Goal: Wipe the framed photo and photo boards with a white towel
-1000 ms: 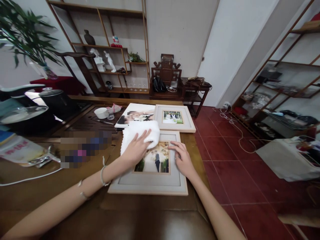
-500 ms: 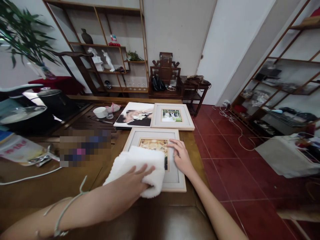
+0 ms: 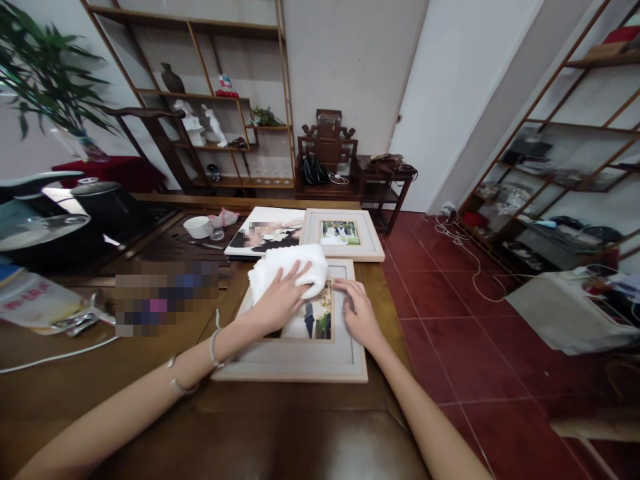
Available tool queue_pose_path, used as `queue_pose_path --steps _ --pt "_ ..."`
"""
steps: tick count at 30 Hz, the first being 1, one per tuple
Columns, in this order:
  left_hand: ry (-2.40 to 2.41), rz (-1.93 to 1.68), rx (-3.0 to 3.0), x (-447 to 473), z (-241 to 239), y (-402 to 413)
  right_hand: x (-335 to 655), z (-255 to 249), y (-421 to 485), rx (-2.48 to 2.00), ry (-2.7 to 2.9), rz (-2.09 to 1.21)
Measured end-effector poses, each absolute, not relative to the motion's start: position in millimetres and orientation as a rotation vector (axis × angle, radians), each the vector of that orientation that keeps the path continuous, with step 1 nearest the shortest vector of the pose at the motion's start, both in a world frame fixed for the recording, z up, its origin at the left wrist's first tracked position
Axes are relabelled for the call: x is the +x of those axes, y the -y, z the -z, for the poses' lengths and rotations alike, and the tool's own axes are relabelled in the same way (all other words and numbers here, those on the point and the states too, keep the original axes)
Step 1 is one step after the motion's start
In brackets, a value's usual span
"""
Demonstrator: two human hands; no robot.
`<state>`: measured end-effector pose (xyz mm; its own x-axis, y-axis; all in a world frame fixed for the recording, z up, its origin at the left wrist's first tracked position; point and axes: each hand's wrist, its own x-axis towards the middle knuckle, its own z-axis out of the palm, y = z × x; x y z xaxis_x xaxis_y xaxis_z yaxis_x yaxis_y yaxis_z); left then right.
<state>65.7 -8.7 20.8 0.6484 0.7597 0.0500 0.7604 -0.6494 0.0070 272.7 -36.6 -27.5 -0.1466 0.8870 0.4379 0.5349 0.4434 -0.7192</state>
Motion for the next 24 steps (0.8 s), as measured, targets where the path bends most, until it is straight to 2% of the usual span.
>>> queue_pose_path --steps 4,11,16,20,24 --pt "1.262 0.005 -2.895 65 -16 12 273 27 36 -1.221 1.815 -0.518" --pt "1.093 -0.43 -3.013 63 -30 85 272 26 36 -1.234 1.834 -0.516" --pt "1.02 -0.394 -3.056 57 -45 123 272 25 38 -1.235 1.837 -0.517" --pt "0.974 -0.404 -3.117 67 -58 107 272 26 36 -1.238 1.828 -0.518" --pt "1.137 -0.316 -2.977 76 -48 67 273 29 34 -1.231 1.819 -0.513"
